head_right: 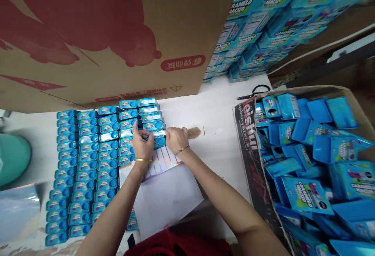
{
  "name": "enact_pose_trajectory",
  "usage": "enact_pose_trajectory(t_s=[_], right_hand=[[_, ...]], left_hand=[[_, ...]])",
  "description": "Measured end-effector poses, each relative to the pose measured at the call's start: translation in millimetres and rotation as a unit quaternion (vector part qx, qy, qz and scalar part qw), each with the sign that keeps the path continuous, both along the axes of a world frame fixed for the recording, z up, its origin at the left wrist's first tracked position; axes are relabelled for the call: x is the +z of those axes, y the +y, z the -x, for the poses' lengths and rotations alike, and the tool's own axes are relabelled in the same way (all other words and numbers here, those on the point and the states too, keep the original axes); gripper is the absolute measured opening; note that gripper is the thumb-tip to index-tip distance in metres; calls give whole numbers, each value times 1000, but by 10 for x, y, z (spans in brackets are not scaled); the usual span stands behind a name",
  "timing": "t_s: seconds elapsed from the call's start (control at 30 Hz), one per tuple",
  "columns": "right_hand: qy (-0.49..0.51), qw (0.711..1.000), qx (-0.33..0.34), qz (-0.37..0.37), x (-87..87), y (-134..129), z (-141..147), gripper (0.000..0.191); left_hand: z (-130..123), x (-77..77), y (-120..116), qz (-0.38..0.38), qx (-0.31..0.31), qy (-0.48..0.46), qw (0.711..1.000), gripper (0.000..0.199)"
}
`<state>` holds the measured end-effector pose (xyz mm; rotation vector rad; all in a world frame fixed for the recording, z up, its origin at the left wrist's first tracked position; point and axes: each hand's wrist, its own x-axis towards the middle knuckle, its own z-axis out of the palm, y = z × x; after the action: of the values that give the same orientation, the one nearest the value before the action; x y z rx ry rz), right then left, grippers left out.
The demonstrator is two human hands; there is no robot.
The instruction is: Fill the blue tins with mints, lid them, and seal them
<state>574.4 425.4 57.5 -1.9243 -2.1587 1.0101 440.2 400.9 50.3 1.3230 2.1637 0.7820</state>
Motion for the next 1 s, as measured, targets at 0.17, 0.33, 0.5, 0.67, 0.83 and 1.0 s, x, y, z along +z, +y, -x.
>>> enact_pose_trajectory(t_s=[0.17,0.33,0.5,0.67,0.83,1.0], right_hand=[[33,998,-51,14,-111,-32,-4,23],[36,999,-20,-29,-143,-204,44,33],[-30,999,41,-11,-183,-295,9,45],[205,963,-159,-74,-106,-82,-68,40],[455,857,-228,85,-51,115,70,42],[413,878,-243,23,-165,182,84,35]], left_hand=[[-10,74,23,13,3,65,998,81],[32,89,45,57,27,112,992,91],[98,112,11,-3,32,75,997,61],[164,337,39,-131,16,-114,985,17],[142,338,155,-57,51,-306,949,21],[159,121,269,-26,87,-243,966,17]])
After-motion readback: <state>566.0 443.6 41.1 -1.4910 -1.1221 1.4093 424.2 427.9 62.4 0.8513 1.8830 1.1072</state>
